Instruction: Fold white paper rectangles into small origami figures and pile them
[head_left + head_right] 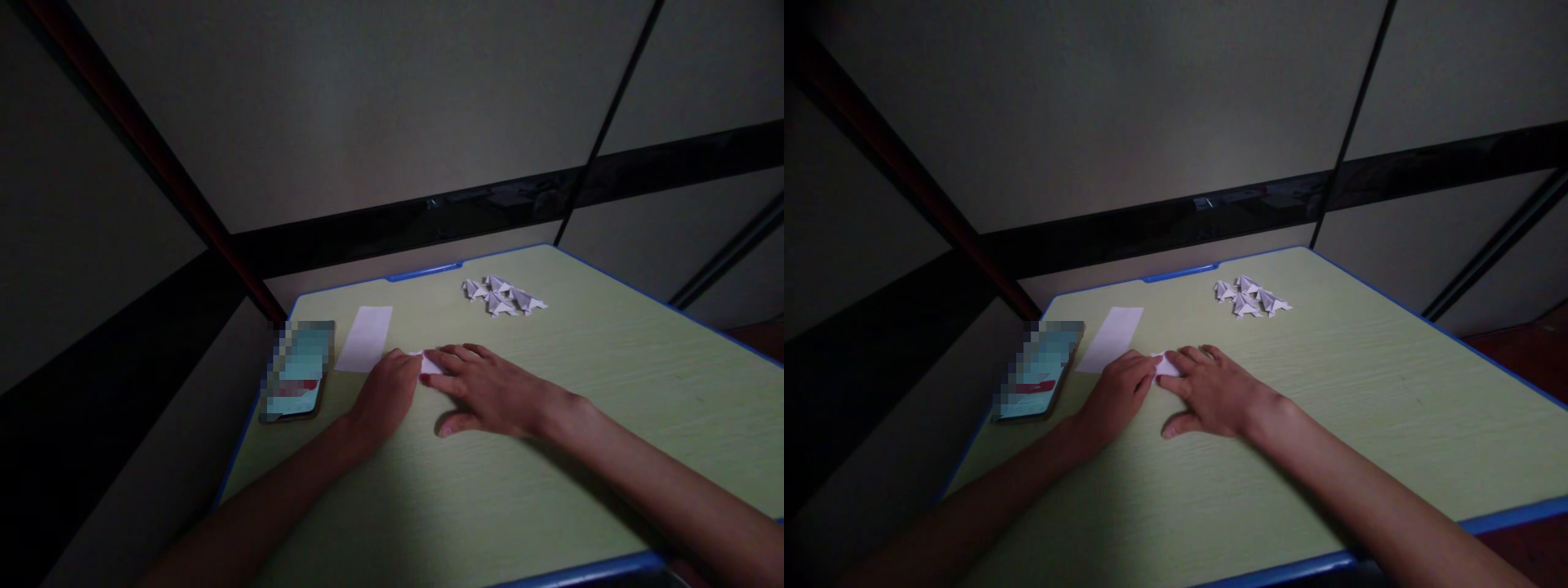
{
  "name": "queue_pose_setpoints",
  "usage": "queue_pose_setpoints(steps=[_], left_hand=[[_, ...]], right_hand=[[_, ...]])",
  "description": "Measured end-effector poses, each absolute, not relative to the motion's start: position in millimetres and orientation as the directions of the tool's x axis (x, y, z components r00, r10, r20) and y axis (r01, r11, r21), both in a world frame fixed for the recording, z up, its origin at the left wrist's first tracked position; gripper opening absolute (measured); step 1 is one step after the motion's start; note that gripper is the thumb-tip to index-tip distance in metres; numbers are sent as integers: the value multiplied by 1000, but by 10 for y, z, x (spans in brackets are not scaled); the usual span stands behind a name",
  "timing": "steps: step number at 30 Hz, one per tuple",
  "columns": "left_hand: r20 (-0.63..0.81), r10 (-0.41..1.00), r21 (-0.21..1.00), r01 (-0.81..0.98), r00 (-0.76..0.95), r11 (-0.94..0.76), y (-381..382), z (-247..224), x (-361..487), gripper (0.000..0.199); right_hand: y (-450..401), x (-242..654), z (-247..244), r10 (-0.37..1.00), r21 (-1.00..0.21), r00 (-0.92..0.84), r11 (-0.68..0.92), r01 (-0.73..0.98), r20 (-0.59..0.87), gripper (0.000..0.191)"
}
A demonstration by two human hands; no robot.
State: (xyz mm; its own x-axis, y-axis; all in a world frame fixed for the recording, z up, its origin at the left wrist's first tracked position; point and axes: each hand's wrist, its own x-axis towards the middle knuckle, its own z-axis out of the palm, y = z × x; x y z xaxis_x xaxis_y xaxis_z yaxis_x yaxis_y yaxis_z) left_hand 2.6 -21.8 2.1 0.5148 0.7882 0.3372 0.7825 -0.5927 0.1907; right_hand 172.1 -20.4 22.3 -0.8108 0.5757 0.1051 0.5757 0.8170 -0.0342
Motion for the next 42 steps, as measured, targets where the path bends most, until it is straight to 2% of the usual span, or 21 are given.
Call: queue_pose_setpoints(steps=[3, 9, 11, 15, 20, 27, 32, 42], left_hand=[[314, 801, 187, 794, 510, -579, -221, 28, 38, 18], [266, 815, 208, 795, 515, -570, -206, -1, 42, 20], [285, 808, 242, 777, 515, -581, -194, -8, 37, 23], [281, 798, 304, 740, 532, -600, -168, 7, 34, 24], [324, 770, 336, 694, 550, -637, -129, 0, 26, 23], [412, 732, 330, 660, 543, -675, -114, -36, -64, 14], [436, 723, 368, 627, 535, -686, -140, -24, -122, 13], [495, 704, 378, 603, 510, -702, -106, -14, -124, 14]], right_hand=[[-196, 1731, 228, 583, -91, -808, 812, 577, 82, 60], [-144, 1835, 280, 555, -275, -830, 792, 545, -48, 74], [-108, 1871, 312, 530, -328, -847, 795, 511, -36, 70], [-23, 1913, 330, 539, -407, -839, 786, 465, 81, 59], [27, 1906, 289, 558, -341, -823, 798, 497, 106, 49], [9, 1893, 262, 590, -214, -803, 798, 563, 87, 52], [22, 1931, 230, 513, -224, -858, 841, 493, 39, 53], [20, 1927, 268, 475, -279, -879, 851, 445, 45, 52]])
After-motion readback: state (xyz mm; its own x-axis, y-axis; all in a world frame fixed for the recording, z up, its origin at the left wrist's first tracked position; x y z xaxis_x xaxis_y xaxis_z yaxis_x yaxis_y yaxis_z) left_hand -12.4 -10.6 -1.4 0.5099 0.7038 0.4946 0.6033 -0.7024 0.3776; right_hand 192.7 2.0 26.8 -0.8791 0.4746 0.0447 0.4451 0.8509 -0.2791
